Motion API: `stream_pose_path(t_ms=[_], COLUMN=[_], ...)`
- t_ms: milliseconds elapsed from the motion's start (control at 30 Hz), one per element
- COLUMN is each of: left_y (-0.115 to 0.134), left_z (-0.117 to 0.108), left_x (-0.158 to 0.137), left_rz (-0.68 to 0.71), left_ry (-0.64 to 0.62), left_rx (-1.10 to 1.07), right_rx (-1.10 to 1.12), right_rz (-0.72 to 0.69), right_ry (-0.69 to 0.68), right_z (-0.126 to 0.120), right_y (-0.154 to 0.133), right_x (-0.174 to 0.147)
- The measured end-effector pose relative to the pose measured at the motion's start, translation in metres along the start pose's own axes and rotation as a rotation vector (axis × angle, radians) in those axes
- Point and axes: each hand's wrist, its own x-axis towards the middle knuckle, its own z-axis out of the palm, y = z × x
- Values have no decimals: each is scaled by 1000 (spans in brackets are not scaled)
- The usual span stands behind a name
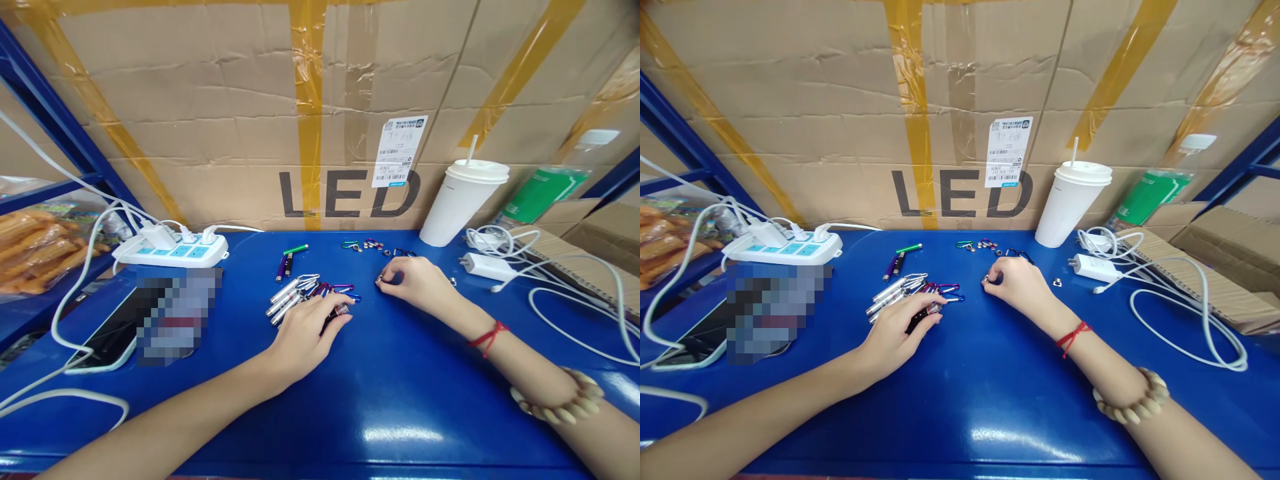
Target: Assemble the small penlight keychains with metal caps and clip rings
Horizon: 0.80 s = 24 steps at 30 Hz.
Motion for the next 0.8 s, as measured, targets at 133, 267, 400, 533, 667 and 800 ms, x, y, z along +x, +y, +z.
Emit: stream_pose_path(t_ms=[133, 267, 400, 533, 667, 800], left_y=[-1, -2, -2, -1, -1, 1], left_z=[1, 1, 2, 1, 0, -1], left_x=[-1, -2, -1, 0, 0, 0], left_rz=[6, 14, 18, 21, 30, 17], left_ry=[0, 7, 9, 7, 18, 9], left_rx=[-5, 10, 28, 28, 12, 7], right_rx=[21, 80, 76, 9, -10, 0], right_rz=[-53, -137, -243, -303, -305, -264], right_ry=[-26, -23, -8, -27, -41, -34], right_z=[3, 4, 5, 7, 9, 8], right_y=[-6, -3, 0, 2, 5, 7], right_x=[-2, -2, -2, -2, -1, 0])
